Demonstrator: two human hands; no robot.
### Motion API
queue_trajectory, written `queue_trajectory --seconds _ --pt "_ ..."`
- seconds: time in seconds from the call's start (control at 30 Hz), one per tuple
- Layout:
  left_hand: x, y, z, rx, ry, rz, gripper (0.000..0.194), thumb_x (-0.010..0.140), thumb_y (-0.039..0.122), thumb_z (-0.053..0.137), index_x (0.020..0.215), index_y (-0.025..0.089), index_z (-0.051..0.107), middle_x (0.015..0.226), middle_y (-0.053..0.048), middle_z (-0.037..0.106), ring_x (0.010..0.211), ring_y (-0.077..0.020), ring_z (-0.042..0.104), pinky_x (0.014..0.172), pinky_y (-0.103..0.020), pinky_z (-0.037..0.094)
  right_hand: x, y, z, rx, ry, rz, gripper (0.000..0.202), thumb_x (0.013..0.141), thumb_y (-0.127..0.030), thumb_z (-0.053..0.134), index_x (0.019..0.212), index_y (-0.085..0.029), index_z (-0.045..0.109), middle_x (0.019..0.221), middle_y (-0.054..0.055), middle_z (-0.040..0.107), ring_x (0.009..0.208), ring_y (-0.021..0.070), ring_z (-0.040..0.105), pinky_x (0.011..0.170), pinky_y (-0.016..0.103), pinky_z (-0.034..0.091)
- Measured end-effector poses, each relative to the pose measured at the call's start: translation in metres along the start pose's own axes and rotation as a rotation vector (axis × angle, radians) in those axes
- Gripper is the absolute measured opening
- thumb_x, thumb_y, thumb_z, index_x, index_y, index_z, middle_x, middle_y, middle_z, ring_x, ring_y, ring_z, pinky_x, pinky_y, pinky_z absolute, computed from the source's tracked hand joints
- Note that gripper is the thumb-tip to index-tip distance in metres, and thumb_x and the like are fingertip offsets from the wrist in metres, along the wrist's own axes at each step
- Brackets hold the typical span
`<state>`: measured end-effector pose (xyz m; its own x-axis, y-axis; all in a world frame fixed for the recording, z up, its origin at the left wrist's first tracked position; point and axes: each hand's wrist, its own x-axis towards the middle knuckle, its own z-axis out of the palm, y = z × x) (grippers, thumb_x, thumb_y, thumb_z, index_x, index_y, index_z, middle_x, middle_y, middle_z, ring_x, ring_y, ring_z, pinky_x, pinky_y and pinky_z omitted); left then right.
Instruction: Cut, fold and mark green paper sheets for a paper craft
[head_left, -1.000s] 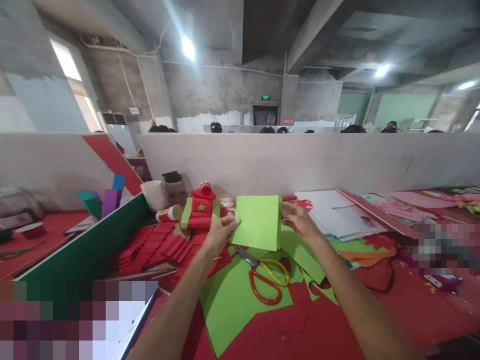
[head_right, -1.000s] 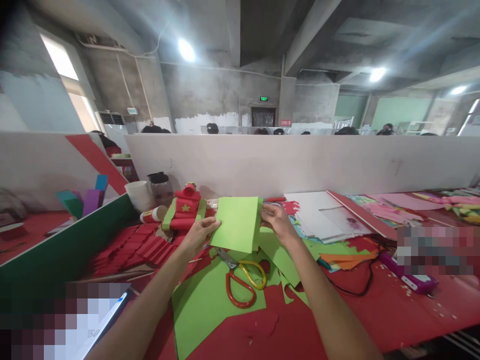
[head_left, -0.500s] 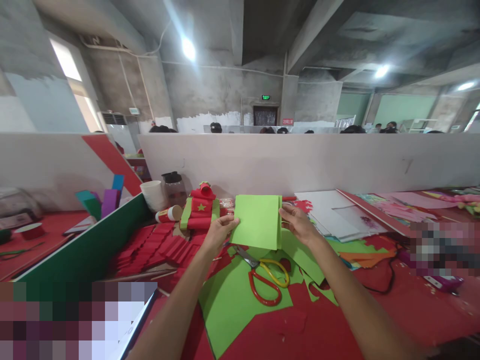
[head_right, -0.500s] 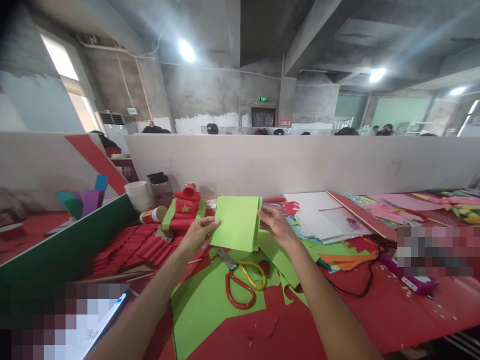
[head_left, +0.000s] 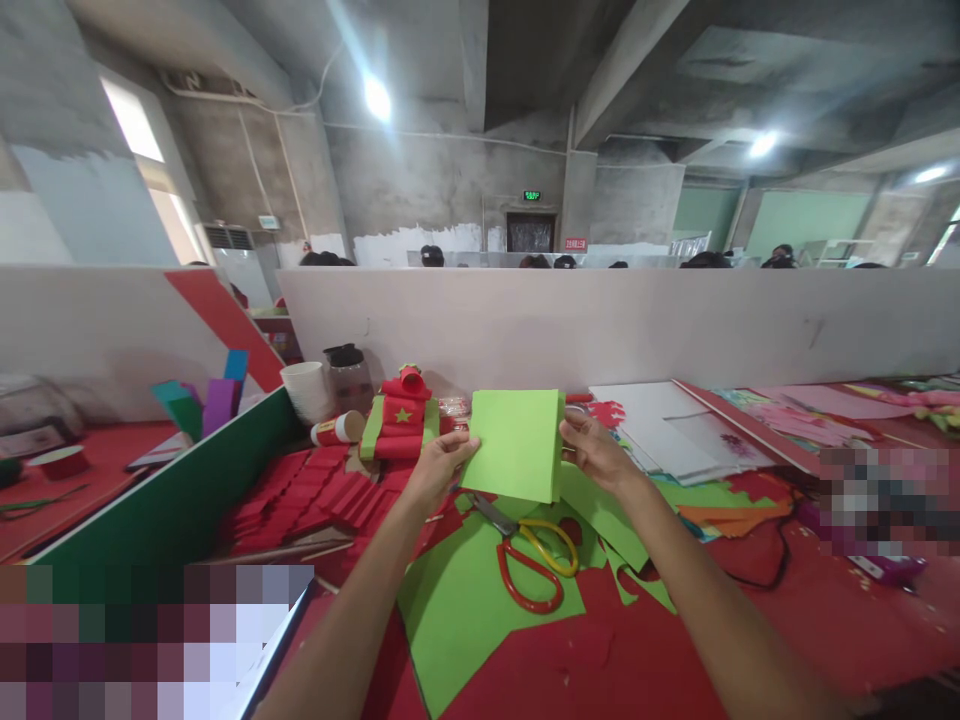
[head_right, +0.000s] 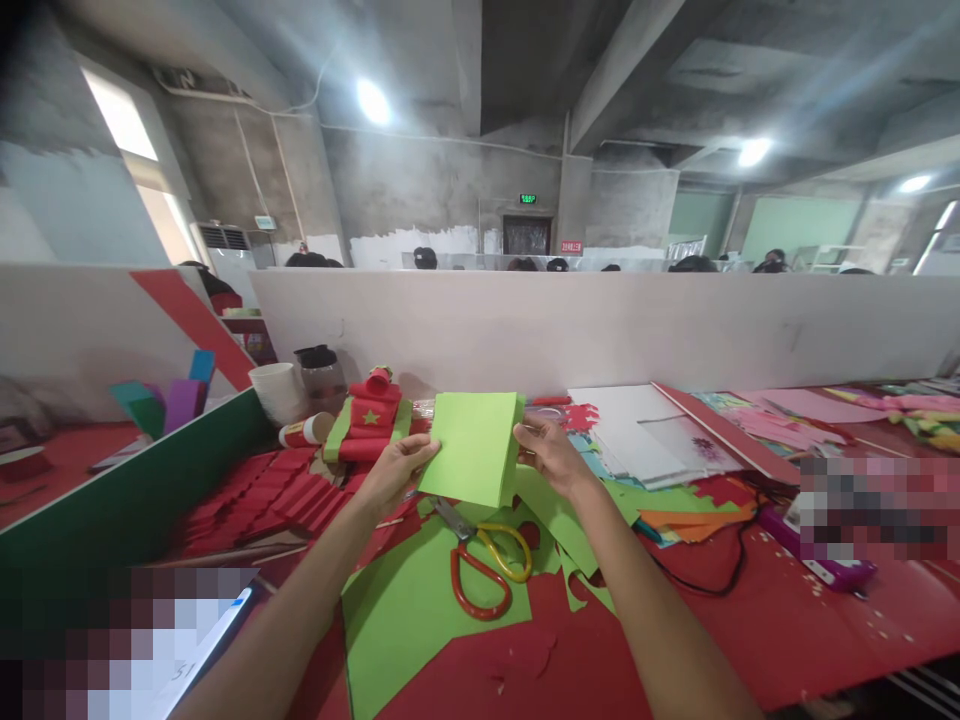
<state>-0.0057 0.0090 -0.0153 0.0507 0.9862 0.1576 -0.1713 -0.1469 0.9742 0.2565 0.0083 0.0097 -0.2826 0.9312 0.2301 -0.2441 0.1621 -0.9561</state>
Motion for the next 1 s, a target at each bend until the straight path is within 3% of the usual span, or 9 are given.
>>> queue_trajectory --seconds 0.33,0.6,0.73,0.9,1.0 --pt "0.0 0.0 0.002 -0.015 -0.015 -0.024 0.039 0.055 0.045 0.086 0.072 0.016 0.067 0.063 -0.001 0.063 0.052 -0.0108 0.055 0.046 -0.022 0.038 -0.001 -0.001 0.002 -0.017 -0.048 -0.002 0.044 0.068 -0.041 0.081 0.108 -0.025 0.07 0.103 0.006 0.073 0.081 0.0177 0.066 0.064 0.027 0.051" --pt "0.001 0.001 0.003 0.074 0.076 0.018 0.043 0.053 0.049 0.086 0.07 0.016 0.063 0.059 0.003 0.054 0.046 -0.0059 0.04 0.043 -0.02 0.029 0.004 0.004 0.0 -0.274 0.175 -0.046 0.038 0.073 -0.034 0.072 0.109 -0.024 0.069 0.094 0.005 0.072 0.072 0.0166 0.062 0.05 0.022 0.045" --pt "0.0 0.002 0.004 0.206 0.074 0.094 0.043 0.061 0.053 0.08 0.072 0.016 0.061 0.063 0.002 0.056 0.053 -0.0088 0.045 0.049 -0.021 0.034 0.005 0.007 0.0 -0.346 0.258 -0.055 0.036 0.079 -0.046 0.066 0.106 -0.023 0.067 0.093 0.007 0.069 0.069 0.0185 0.061 0.05 0.027 0.05" --pt "-0.003 0.009 0.007 0.32 0.057 0.247 0.04 0.07 0.054 0.072 0.073 0.018 0.056 0.063 0.004 0.05 0.058 -0.0101 0.044 0.054 -0.022 0.036 0.002 0.008 0.006 -0.63 0.234 -0.138 0.035 0.076 -0.052 0.068 0.077 -0.017 0.063 0.06 0.0 0.056 0.05 0.014 0.049 0.045 0.026 0.04" --pt "-0.003 0.01 0.006 0.29 0.047 0.281 0.037 0.074 0.052 0.069 0.073 0.018 0.054 0.058 0.007 0.041 0.053 -0.0088 0.038 0.052 -0.021 0.032 -0.002 0.005 0.012 -0.801 0.22 -0.225 0.039 0.081 -0.052 0.063 0.063 -0.017 0.058 0.052 -0.002 0.05 0.046 0.012 0.042 0.044 0.026 0.033"
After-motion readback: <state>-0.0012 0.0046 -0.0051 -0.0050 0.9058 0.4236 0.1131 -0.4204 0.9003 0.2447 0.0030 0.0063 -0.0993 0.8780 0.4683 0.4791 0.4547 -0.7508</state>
